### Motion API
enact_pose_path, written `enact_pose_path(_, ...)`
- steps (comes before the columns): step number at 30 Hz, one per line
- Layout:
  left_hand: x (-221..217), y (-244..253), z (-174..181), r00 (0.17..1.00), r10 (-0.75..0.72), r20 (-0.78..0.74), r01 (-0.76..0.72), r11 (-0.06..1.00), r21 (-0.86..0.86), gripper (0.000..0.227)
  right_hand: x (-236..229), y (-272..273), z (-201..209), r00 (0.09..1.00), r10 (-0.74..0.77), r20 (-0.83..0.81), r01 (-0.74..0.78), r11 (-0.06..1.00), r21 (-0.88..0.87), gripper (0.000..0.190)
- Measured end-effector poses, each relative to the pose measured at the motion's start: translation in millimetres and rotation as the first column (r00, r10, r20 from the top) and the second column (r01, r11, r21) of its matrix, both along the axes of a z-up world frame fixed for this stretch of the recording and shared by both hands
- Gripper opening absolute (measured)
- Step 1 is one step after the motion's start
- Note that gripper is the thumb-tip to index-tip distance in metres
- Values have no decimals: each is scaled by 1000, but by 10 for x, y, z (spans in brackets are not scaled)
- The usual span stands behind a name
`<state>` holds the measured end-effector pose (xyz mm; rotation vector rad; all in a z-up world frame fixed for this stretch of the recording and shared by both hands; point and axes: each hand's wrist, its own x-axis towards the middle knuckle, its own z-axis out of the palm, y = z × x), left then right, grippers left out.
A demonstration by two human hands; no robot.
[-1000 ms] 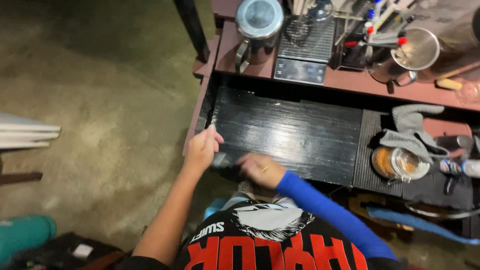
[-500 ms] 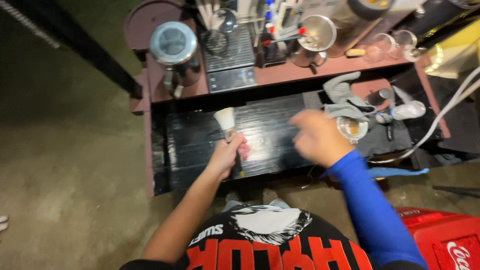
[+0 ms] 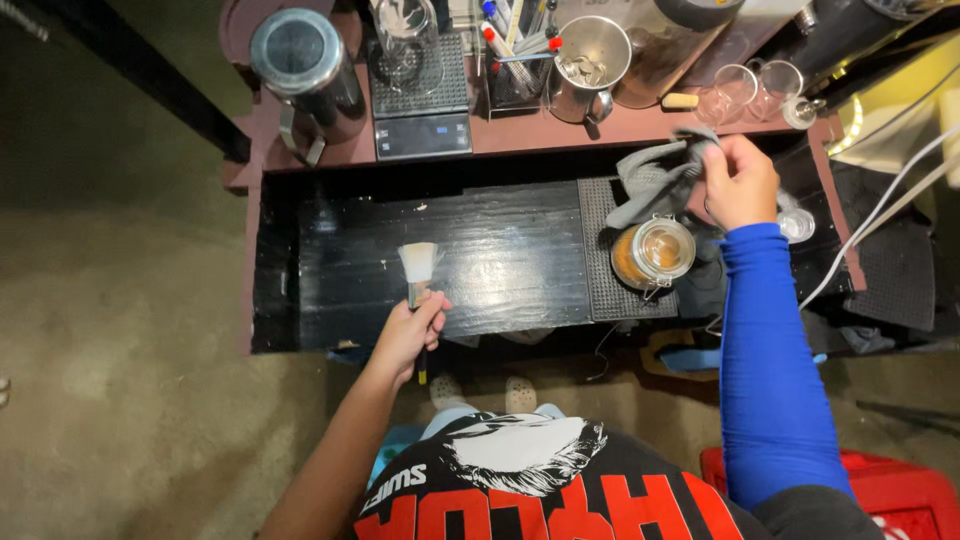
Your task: The person wipes a black mat and a wooden tray with a grey cloth. They then use a brush to apply a liquid finish to the wooden tray and the black mat on the counter.
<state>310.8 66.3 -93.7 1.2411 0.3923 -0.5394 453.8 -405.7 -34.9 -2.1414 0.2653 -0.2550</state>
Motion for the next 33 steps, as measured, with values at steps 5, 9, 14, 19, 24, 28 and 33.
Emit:
enact_pose_path(5,-193,-140,4,996,81,24,-80,997,-22,23,-345,468,859,913,194,360,-409,448,795,18)
enact_pose_path(9,-331,-242,19,986,162,51,-161,987,-13,22,-646,741,1327,904,218,367,-406,178,896,39)
enact_pose_path(14,-415,-316,-48,970,232,72,-231,973,-13,22,-839,932,597,996,38,80,-88,299,950,24)
enact_pose_path(19,-566,-301,-130,966,241,90,-244,969,21,22,-453,1338,-567,977,79,199,-214,423,880,13)
enact_pose_path(24,-681,-153,-120,959,277,62,-282,955,95,22,-378,1843,-1396,904,405,137,-399,914,-69,60)
enact_pose_path(28,-630,9,-82,951,306,36,-308,939,154,24,-551,2107,-1603,881,467,-72,-424,716,-555,82)
enact_pose_path(33,-392,113,-43,969,240,49,-245,956,161,23,-780,2168,-1548,916,395,-67,-367,760,-536,80)
